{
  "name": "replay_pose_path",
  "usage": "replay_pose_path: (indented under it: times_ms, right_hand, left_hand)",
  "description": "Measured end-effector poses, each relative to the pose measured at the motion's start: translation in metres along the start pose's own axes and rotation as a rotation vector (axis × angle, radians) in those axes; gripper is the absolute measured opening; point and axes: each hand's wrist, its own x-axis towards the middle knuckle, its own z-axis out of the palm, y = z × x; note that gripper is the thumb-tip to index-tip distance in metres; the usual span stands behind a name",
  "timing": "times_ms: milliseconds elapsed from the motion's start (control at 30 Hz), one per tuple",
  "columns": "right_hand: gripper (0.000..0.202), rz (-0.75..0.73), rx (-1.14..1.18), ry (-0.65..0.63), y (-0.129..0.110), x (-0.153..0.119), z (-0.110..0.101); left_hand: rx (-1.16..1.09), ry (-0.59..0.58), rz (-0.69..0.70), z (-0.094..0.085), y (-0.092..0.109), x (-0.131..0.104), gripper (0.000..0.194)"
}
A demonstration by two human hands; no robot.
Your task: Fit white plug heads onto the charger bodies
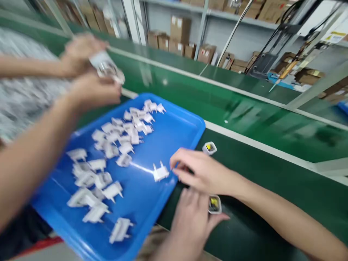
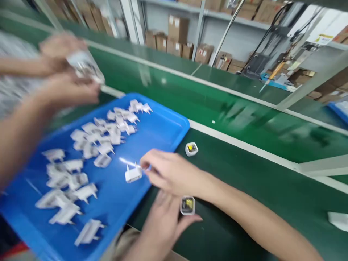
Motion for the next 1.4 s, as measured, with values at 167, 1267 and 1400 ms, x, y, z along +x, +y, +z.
replay_pose_path:
  times_ms: [167,1267,1400]
  right_hand:
    - [0.013,0.291,0.045,0.326,0.004,-0.066,-0.032]
    - [0.033,0.213,-0.088,-0.228,-0.017,-0.117,-0.046]
    - [0.024,0.218,-0.071,-0.129,-0.020,-0.117,-0.040]
  left_hand:
    - [0.023,-0.083,0.055,0.051,0.023,-0.036,0.044]
    - [-0.138,-0.038,0.100,0.046,0.008,-0.029,0.022]
    - [-0.116,-0.011,0.117,0.048,0.010,-0.030,0.024]
